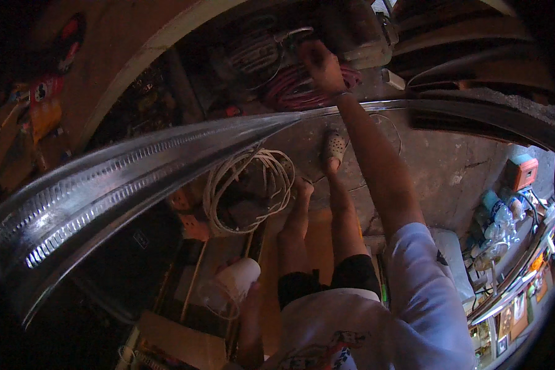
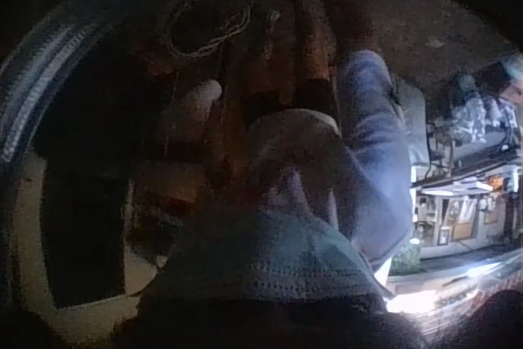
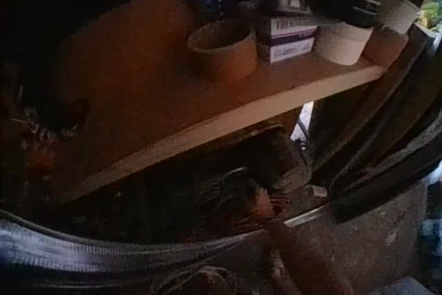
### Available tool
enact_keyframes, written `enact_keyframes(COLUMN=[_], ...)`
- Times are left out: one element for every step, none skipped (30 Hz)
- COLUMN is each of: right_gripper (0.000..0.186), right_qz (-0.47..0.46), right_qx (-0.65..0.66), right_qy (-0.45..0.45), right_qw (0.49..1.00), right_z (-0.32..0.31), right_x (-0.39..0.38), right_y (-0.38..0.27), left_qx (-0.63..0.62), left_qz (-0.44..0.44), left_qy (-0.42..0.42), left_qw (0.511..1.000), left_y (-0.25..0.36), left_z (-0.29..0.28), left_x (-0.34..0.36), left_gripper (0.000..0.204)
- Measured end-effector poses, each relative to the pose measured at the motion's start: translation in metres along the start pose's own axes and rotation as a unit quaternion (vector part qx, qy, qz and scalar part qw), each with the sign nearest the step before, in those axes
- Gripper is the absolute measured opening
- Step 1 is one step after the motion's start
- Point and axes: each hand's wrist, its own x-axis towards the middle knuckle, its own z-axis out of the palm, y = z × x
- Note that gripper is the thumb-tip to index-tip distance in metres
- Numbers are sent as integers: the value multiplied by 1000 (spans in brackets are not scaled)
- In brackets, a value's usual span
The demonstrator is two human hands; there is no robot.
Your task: The person retrieves a wooden stick and a paint can from a shelf, then opens the can and stirs the contents. They pour a liquid from a plastic jug into a small container and mix it with the stick. Finally, they pour the mixed liquid into a spray gun cup and attach the cup to the spray gun.
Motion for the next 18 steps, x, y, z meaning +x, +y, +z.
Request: enact_keyframes(right_gripper=[38, 41, 41, 42, 43, 41, 40, 38, 36, 34, 32, 31, 31, 31, 31, 31, 31, 32], right_qz=[-25, -51, -67, -82, -67, -105, -113, -119, -114, -107, -115, -53, -5, 84, 22, 4, 29, -24], right_qx=[12, 22, -39, -102, -176, -185, -205, -224, -200, -176, -144, -182, -213, -253, -232, -221, -217, -203], right_qy=[-10, -25, -33, -47, -62, -66, -73, -85, -85, -91, -92, -61, -26, 3, 8, 5, -4, 4], right_qw=[1000, 998, 996, 990, 980, 975, 970, 964, 969, 974, 978, 980, 977, 964, 972, 975, 976, 979], right_z=[-1, -1, 0, 1, 3, 2, 1, 0, -6, -14, -23, -30, -35, -38, -37, -34, -29, -22], right_x=[1, 4, 8, 12, 17, 20, 23, 25, 26, 26, 25, 25, 25, 24, 25, 26, 25, 22], right_y=[-2, -4, -7, -9, -11, -12, -12, -12, -10, -7, -4, -1, 0, 1, -1, -4, -9, -14], left_qx=[2, 0, -2, -4, -7, -9, -13, -15, -18, -18, -21, -24, -27, -31, -38, -43, -48, -54], left_qz=[-3, -7, -10, -12, -13, -16, -18, -19, -20, -21, -28, -32, -39, -45, -51, -59, -69, -75], left_qy=[0, 1, 3, 4, 4, 4, 5, 6, 9, 11, 13, 16, 20, 22, 26, 29, 32, 34], left_qw=[1000, 1000, 1000, 1000, 1000, 1000, 1000, 1000, 1000, 1000, 999, 999, 999, 998, 998, 997, 996, 995], left_y=[-1, -1, -2, -3, -4, -4, -5, -5, -5, -5, -6, -7, -8, -10, -11, -13, -14, -16], left_z=[0, 1, 1, 1, 2, 1, 2, 1, 1, 1, 0, -1, -1, -2, -4, -5, -7, -9], left_x=[-1, -2, -4, -4, -5, -6, -7, -7, -8, -8, -9, -10, -11, -12, -13, -14, -15, -15], left_gripper=[88, 88, 88, 87, 87, 86, 86, 86, 85, 85, 84, 84, 84, 83, 83, 83, 82, 82])
